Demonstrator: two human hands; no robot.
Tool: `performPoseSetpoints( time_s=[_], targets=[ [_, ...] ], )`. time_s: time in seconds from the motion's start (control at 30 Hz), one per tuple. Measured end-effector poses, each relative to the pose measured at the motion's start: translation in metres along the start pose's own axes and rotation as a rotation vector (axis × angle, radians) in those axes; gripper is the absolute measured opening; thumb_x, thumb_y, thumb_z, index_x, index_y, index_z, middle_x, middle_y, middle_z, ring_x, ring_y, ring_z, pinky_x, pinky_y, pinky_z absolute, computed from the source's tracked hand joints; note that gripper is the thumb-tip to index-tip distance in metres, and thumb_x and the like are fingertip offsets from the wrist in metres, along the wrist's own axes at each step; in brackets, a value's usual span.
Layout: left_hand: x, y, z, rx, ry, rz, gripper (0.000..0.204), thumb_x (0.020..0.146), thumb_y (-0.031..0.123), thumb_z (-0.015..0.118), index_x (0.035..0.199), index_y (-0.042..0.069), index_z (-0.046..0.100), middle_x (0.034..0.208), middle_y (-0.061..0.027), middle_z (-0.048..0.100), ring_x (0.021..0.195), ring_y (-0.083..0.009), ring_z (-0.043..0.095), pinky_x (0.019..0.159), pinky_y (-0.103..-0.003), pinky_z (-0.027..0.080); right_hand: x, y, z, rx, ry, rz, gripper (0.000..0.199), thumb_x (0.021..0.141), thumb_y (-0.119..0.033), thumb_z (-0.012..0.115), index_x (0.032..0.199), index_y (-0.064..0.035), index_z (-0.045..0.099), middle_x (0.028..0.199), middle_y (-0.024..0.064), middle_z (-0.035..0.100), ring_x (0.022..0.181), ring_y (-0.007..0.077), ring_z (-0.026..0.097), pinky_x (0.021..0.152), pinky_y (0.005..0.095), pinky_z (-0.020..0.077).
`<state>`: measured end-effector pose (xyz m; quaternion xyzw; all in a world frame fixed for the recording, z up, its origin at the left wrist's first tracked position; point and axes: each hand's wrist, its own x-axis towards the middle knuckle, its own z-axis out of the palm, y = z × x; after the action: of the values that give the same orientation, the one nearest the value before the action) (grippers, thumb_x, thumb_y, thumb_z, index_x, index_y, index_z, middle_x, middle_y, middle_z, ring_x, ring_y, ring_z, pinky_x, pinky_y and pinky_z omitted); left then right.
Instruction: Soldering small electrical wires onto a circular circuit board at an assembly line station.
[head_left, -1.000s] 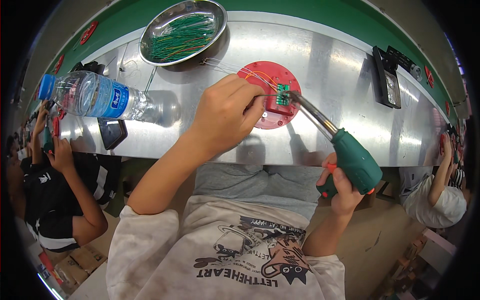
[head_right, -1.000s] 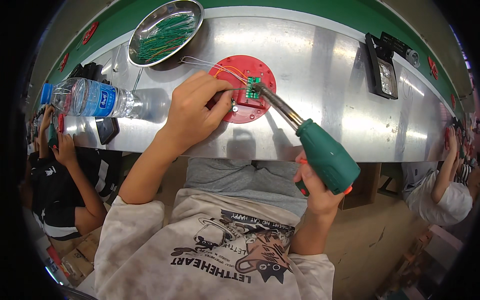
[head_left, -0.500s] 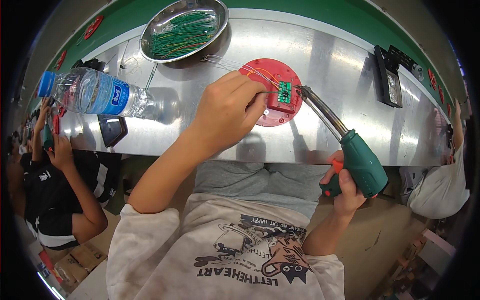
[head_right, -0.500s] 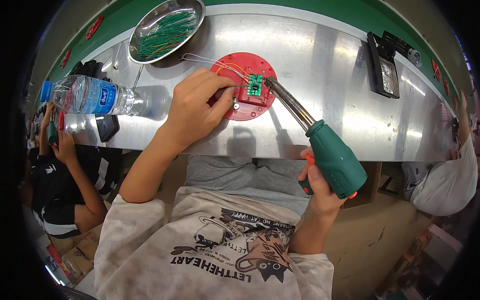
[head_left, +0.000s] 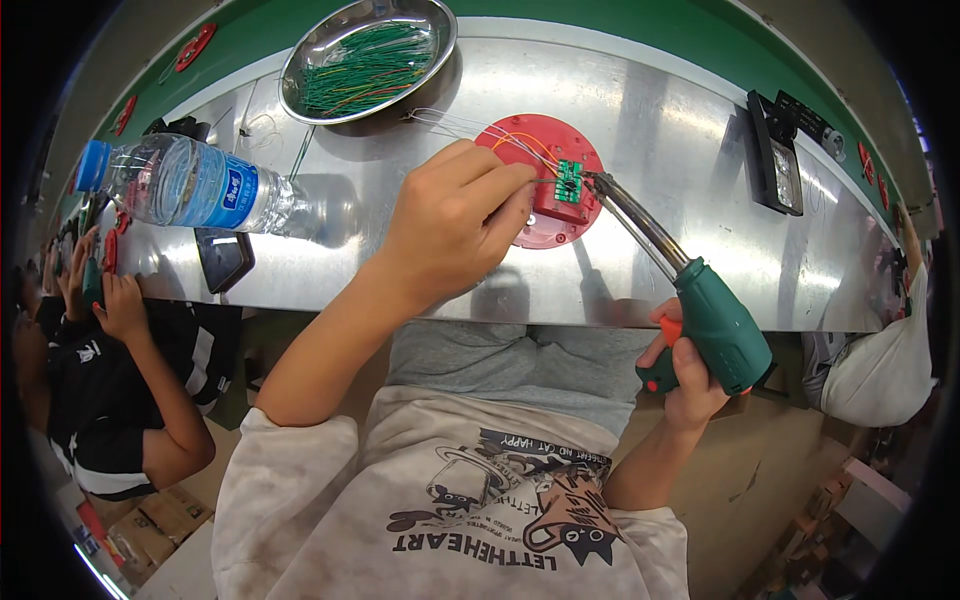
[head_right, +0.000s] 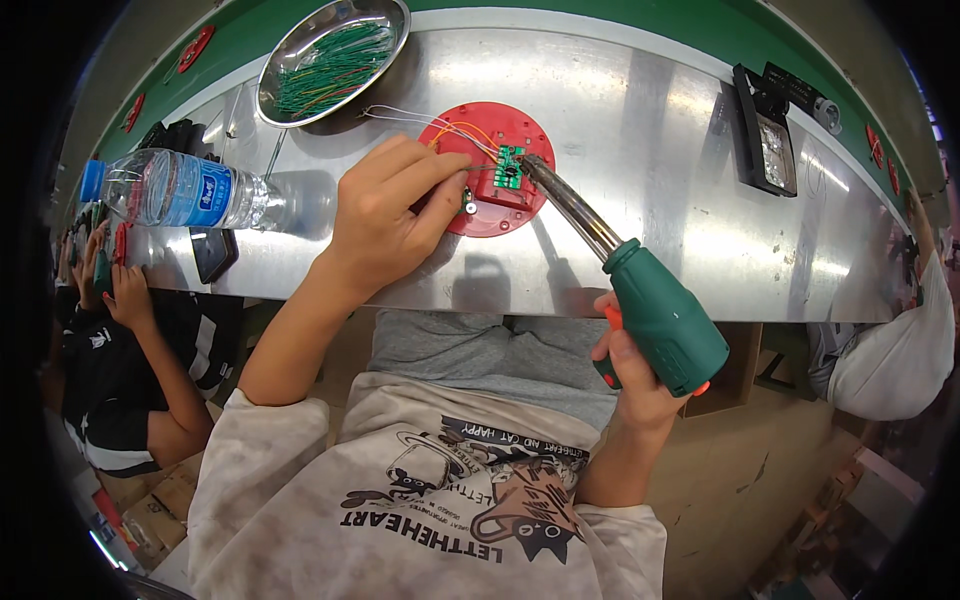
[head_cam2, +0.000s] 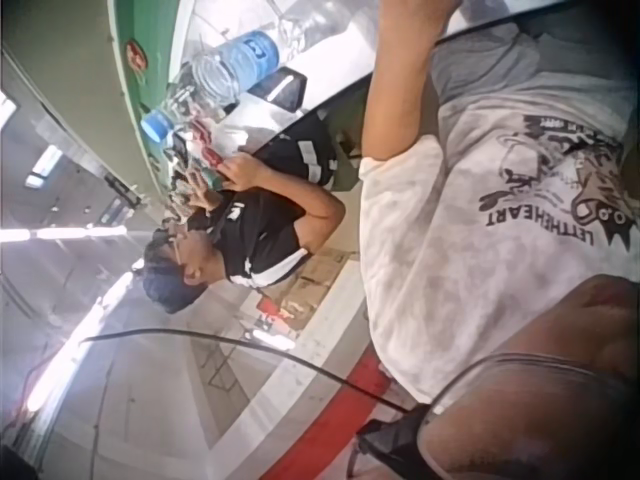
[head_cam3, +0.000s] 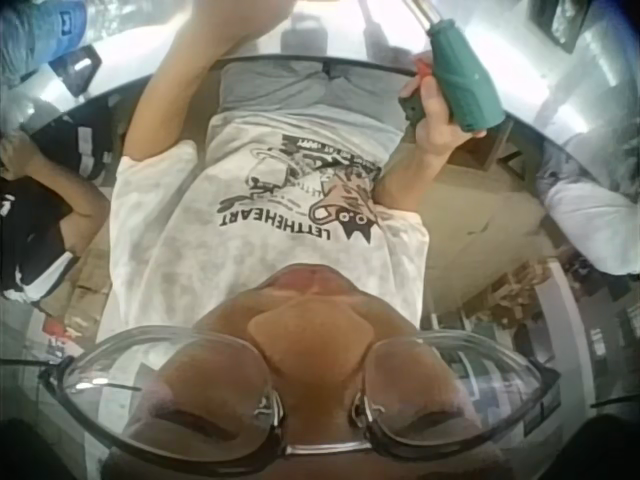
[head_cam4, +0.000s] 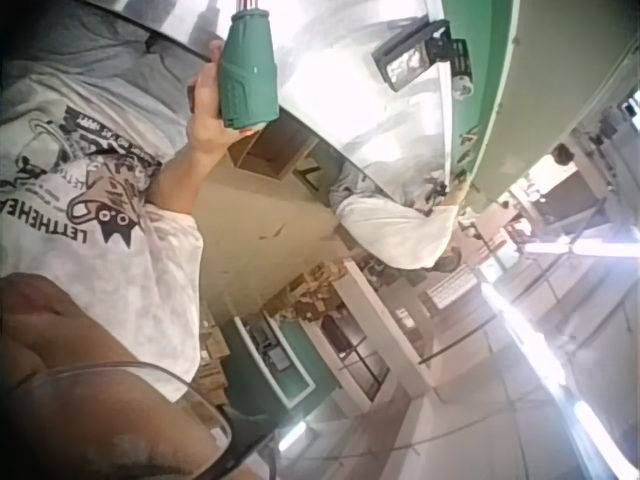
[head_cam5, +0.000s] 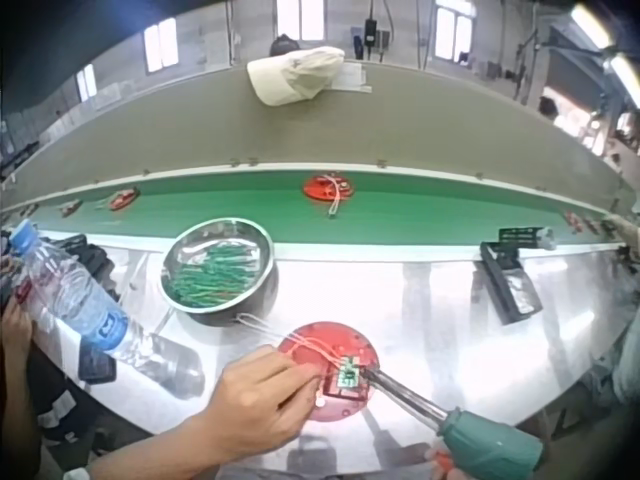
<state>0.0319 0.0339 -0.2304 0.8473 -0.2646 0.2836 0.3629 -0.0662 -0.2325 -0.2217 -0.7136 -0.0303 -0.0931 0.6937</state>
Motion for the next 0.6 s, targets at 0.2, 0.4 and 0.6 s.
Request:
performPoseSetpoints(
  time_s=[0.2, 0.4, 0.6],
  targets=[
    [0.0021, -0.0001, -0.0057, 0.024, 0.014, 0.044, 0.022, 0.081, 0.0, 0.071, 0.103, 0.0, 0.071, 0.077, -0.0097, 0.065, 0.068, -0.0269, 0.059, 0.061, -0.038, 0.05, 0.0025, -0.0019, 0.0023, 0.01, -0.011, -0.022, 0.046, 0.089, -0.018, 0.063, 0.124, 0.0114, 0.058, 0.101, 0.0234, 0.068, 0.053, 0.0191, 0.061, 0.055, 0.0287, 0.0493],
    [0.0024, 0.0004, -0.0033, 0.004, 0.073, 0.041, 0.015, 0.077, -0.002, 0.071, 0.092, 0.002, 0.068, 0.077, -0.0083, 0.064, 0.068, -0.0266, 0.059, 0.06, -0.038, 0.049, 0.0034, -0.0015, 0.0019, 0.006, -0.036, -0.024, 0.046, 0.088, -0.017, 0.063, 0.125, 0.0112, 0.057, 0.102, 0.0242, 0.068, 0.053, 0.0188, 0.061, 0.054, 0.0282, 0.0489],
    [-0.0002, -0.0026, 0.0015, 0.04, 0.019, 0.059, 0.01, 0.074, 0.001, 0.072, 0.082, 0.003, 0.066, 0.073, -0.0075, 0.06, 0.067, -0.0259, 0.057, 0.059, -0.038, 0.049, 0.0005, 0.001, -0.0056, 0.102, -0.089, 0.075, 0.044, 0.083, 0.0, 0.068, 0.124, 0.0081, 0.059, 0.103, 0.0207, 0.07, 0.065, 0.0168, 0.065, 0.057, 0.0279, 0.053]
  ],
)
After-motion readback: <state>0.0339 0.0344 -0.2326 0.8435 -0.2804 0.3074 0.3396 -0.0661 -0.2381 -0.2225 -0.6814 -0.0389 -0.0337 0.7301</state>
